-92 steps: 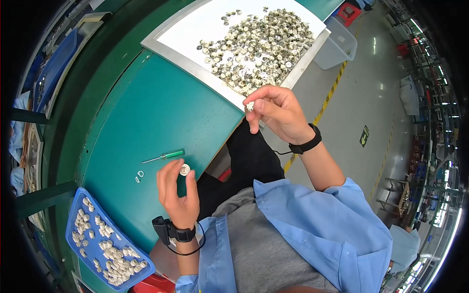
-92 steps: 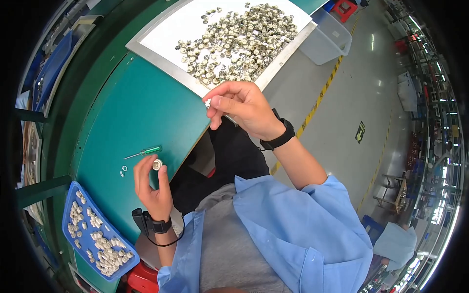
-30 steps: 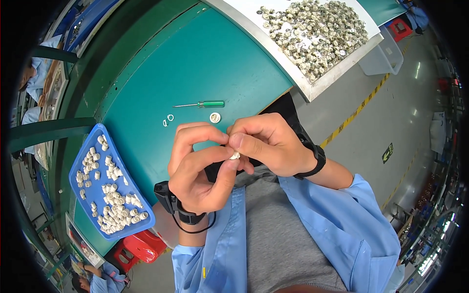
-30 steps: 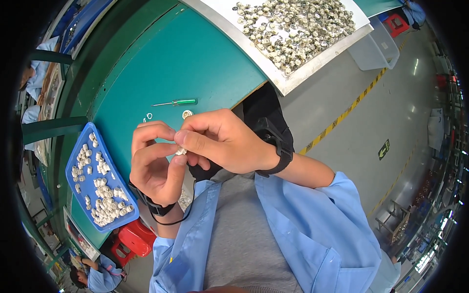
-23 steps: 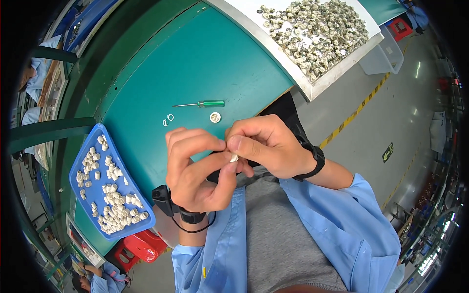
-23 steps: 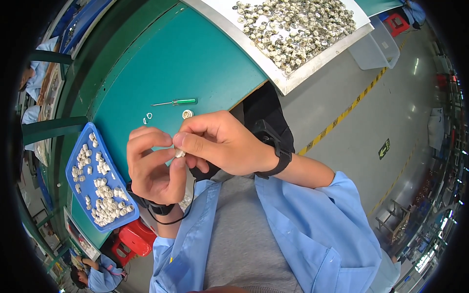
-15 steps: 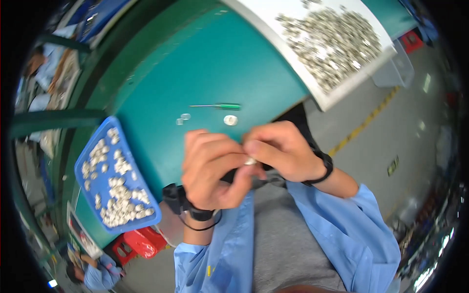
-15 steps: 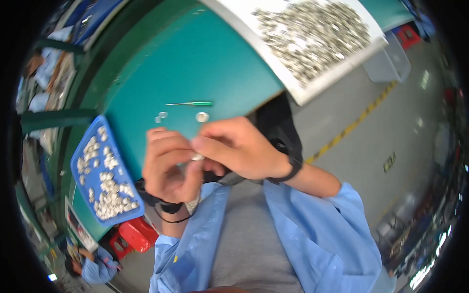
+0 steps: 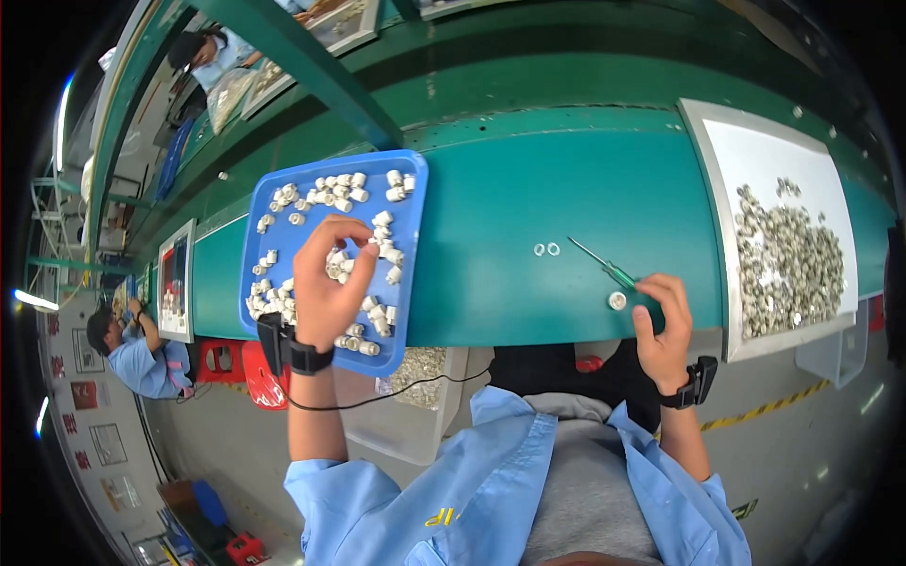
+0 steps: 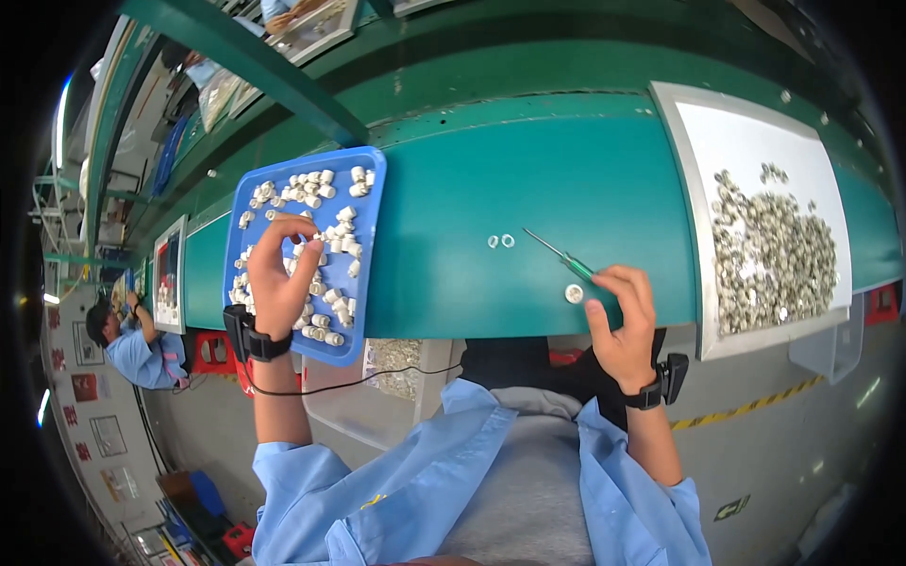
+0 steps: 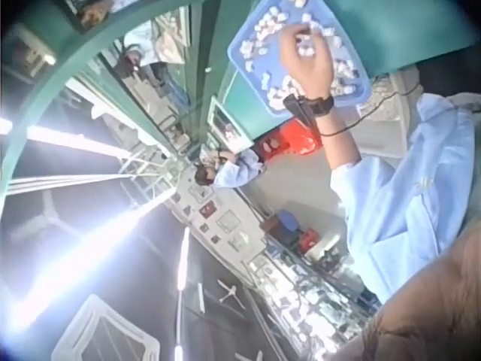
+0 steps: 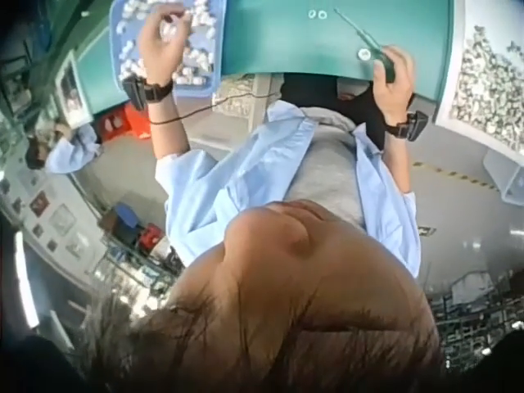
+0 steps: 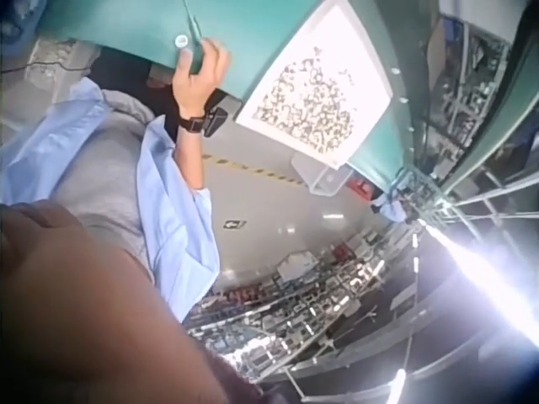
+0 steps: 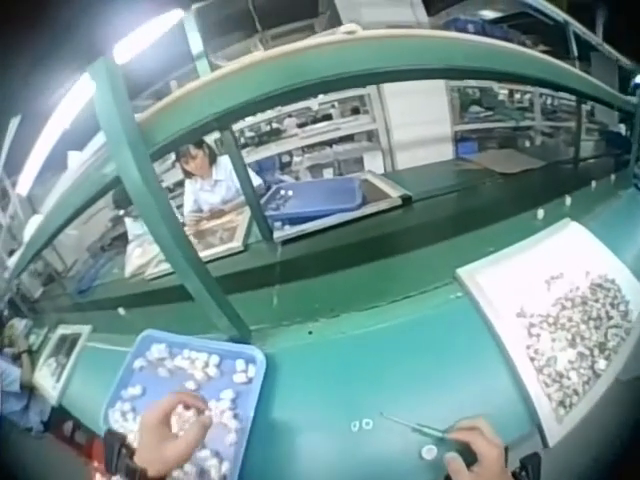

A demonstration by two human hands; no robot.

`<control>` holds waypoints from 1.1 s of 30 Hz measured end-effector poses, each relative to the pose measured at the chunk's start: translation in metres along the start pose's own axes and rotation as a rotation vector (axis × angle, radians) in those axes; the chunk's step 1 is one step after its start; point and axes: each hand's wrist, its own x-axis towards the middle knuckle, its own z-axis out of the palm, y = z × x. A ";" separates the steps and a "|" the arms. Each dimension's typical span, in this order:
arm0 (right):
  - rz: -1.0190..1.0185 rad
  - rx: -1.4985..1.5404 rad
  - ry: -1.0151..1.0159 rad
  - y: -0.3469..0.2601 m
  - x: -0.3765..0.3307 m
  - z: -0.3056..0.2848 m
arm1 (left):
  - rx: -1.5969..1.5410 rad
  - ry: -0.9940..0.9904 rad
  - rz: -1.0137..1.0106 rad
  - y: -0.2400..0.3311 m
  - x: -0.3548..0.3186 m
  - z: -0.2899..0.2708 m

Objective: The person picks up a white plastic component and a metal insert by hand, fits the metal insert into the plastic component, and presses them together. After repeating this assembly for several units, the person places each completed part into a blue tray.

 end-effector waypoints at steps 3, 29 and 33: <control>0.016 -0.031 -0.032 0.000 0.001 0.011 | 0.176 -0.067 -0.135 -0.066 0.008 -0.039; 0.213 -0.224 0.212 -0.008 0.009 0.031 | 0.337 0.263 0.176 -0.433 0.314 -0.058; 0.174 -0.195 0.192 -0.008 0.013 0.035 | 0.421 0.201 0.152 -0.368 0.247 -0.059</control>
